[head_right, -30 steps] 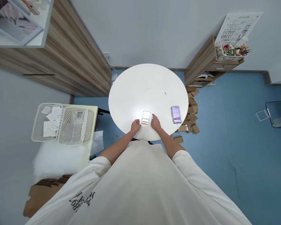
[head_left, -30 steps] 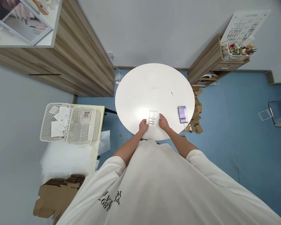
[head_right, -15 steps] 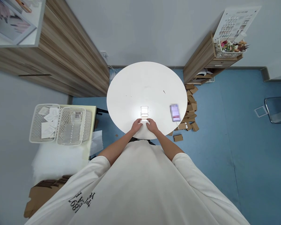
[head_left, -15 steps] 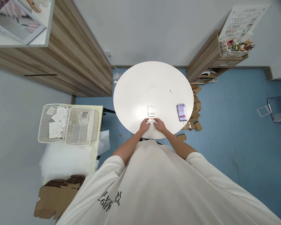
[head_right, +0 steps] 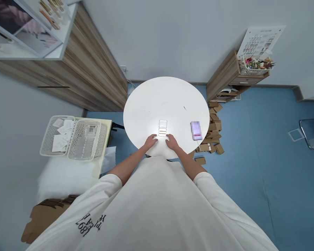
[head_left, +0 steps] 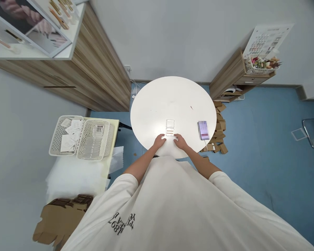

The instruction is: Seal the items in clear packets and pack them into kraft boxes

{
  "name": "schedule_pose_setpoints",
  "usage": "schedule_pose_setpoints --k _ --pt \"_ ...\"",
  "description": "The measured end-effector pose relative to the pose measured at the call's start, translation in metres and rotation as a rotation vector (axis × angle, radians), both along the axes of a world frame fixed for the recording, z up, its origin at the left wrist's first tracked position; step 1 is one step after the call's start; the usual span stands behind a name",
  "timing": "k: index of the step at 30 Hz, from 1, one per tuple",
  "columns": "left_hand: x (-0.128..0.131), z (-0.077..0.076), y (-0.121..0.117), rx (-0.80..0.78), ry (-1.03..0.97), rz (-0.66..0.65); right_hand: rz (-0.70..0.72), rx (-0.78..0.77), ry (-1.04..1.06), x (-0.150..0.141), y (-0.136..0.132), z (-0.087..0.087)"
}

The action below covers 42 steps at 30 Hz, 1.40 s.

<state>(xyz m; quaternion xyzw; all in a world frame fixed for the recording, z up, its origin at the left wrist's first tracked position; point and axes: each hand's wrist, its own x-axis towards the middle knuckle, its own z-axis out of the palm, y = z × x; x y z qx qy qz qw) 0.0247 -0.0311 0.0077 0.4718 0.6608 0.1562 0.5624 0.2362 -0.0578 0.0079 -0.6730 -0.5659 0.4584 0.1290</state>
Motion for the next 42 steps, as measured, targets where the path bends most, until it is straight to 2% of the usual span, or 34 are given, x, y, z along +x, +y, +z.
schedule_pose_setpoints --k 6,13,19,25,29,32,37,42 --pt "-0.034 0.009 -0.007 0.050 0.023 0.140 -0.059 0.137 0.024 -0.002 0.004 0.005" --pt "-0.065 0.016 -0.034 0.100 0.031 0.274 0.068 0.175 0.074 -0.040 0.013 0.007" --pt "-0.099 0.033 -0.044 0.136 0.014 0.359 0.181 0.201 0.125 -0.091 0.032 0.021" --pt "-0.155 0.051 -0.043 0.241 0.005 0.454 0.314 0.230 0.147 -0.166 0.052 0.045" --pt "-0.206 0.058 -0.043 0.299 0.006 0.508 0.391 0.261 0.134 -0.228 0.060 0.056" --pt "-0.253 0.064 -0.043 0.342 -0.004 0.542 0.448 0.276 0.128 -0.281 0.065 0.061" --pt "-0.350 0.068 -0.044 0.380 0.002 0.595 0.529 0.290 0.137 -0.378 0.072 0.067" --pt "-0.449 0.062 -0.044 0.412 0.058 0.642 0.599 0.279 0.167 -0.465 0.075 0.074"
